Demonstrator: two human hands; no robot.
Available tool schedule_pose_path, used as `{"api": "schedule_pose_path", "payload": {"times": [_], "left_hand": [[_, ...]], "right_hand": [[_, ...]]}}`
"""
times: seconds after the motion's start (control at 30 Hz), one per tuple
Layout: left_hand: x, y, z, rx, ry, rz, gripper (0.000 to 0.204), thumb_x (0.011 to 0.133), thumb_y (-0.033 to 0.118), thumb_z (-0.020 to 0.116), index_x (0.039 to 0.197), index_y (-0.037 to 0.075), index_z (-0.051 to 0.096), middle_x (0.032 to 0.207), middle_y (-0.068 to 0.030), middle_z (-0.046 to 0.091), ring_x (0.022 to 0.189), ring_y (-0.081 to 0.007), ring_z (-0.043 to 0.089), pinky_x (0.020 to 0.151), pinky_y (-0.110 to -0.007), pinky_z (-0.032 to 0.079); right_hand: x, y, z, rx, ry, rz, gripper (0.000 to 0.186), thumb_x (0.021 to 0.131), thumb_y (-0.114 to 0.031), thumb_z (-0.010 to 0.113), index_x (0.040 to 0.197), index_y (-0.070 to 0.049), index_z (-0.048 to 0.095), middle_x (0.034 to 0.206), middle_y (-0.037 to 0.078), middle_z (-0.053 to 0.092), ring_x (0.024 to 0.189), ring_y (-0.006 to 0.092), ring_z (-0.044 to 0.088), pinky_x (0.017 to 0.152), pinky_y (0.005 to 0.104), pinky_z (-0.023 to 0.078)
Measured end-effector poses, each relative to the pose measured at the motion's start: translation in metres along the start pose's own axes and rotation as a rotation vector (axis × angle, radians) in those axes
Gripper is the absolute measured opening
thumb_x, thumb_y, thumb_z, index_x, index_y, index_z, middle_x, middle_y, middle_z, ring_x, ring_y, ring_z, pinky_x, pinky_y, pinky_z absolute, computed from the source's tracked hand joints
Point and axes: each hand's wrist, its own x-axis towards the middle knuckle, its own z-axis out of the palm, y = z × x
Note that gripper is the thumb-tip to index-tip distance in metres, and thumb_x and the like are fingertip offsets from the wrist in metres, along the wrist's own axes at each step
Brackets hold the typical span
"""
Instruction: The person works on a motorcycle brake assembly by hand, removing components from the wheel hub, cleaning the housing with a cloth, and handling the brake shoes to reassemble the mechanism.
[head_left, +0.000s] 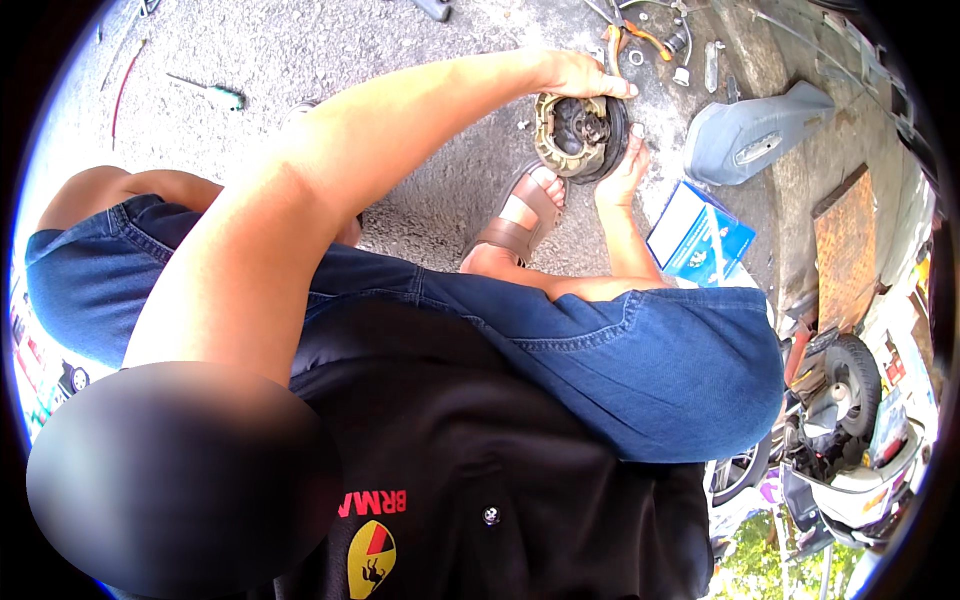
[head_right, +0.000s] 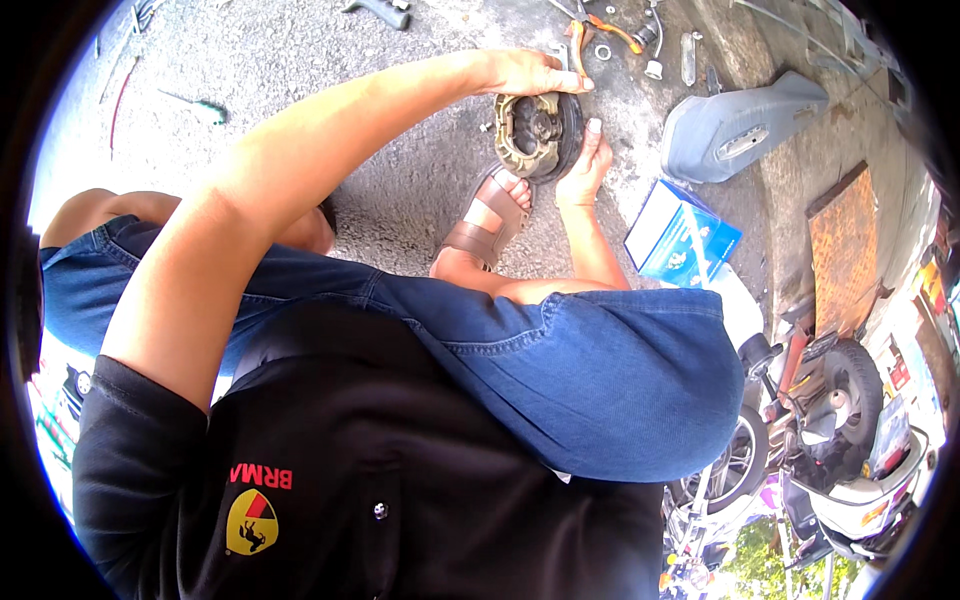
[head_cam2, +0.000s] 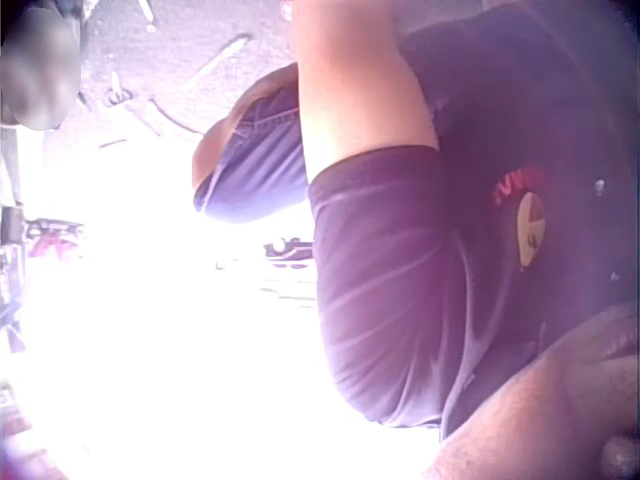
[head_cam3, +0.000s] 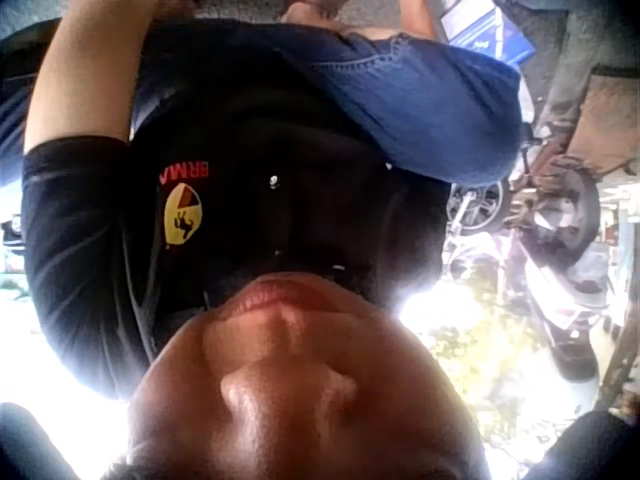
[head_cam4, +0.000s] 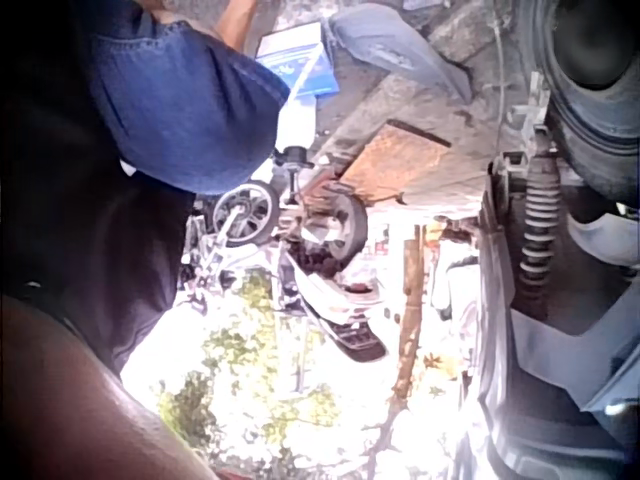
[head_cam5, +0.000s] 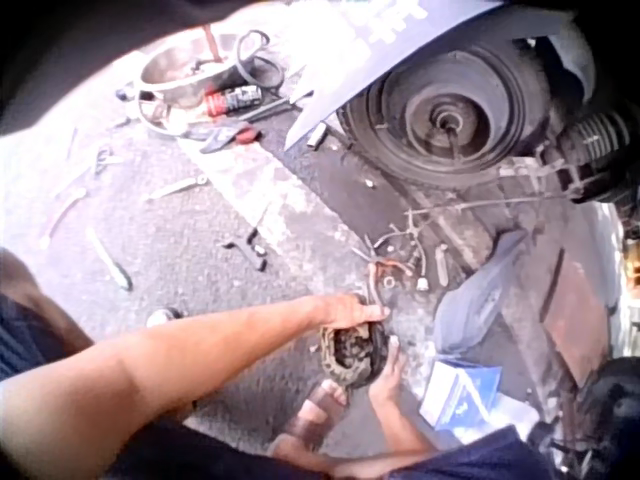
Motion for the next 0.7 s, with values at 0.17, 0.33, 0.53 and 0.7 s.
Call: {"api": "schedule_pose_path", "payload": {"times": [0.17, 0.33, 0.53, 0.7], "left_hand": [[0.001, -0.003, 0.002, 0.041, 0.053, 0.025, 0.094, 0.073, 0.083, 0.049, 0.115, 0.000, 0.064, 0.116, -0.0213, 0.063, 0.112, -0.0323, 0.059, 0.098, -0.041, 0.043], [0.005, -0.001, 0.000, 0.065, -0.001, 0.005, 0.092, 0.074, 0.081, 0.050, 0.117, 0.001, 0.064, 0.116, -0.0208, 0.063, 0.111, -0.0313, 0.059, 0.097, -0.040, 0.043], [0.009, -0.005, 0.005, 0.040, 0.052, 0.014, 0.091, 0.074, 0.080, 0.051, 0.119, 0.002, 0.063, 0.117, -0.0192, 0.064, 0.112, -0.0307, 0.059, 0.098, -0.039, 0.043], [0.006, -0.005, 0.001, 0.014, 0.012, 0.015, 0.091, 0.074, 0.080, 0.051, 0.120, 0.003, 0.063, 0.118, -0.0194, 0.063, 0.113, -0.0314, 0.058, 0.099, -0.040, 0.042]], "right_hand": [[0.002, 0.007, -0.001, -0.042, -0.006, -0.013, 0.061, 0.099, -0.051, 0.040, 0.088, 0.007, 0.058, 0.079, 0.009, 0.059, 0.073, 0.0165, 0.050, 0.071, 0.0331, 0.043], [0.003, 0.010, -0.004, -0.031, 0.000, -0.025, 0.062, 0.099, -0.051, 0.040, 0.086, 0.007, 0.058, 0.078, 0.010, 0.059, 0.072, 0.0175, 0.051, 0.070, 0.0341, 0.044], [0.003, 0.003, -0.002, -0.063, -0.002, -0.068, 0.062, 0.100, -0.051, 0.039, 0.085, 0.006, 0.058, 0.077, 0.010, 0.059, 0.073, 0.0174, 0.051, 0.071, 0.0341, 0.044], [0.001, -0.010, -0.003, -0.212, 0.010, -0.042, 0.062, 0.100, -0.051, 0.038, 0.083, 0.006, 0.057, 0.075, 0.011, 0.058, 0.070, 0.0205, 0.050, 0.070, 0.0358, 0.043]]}}
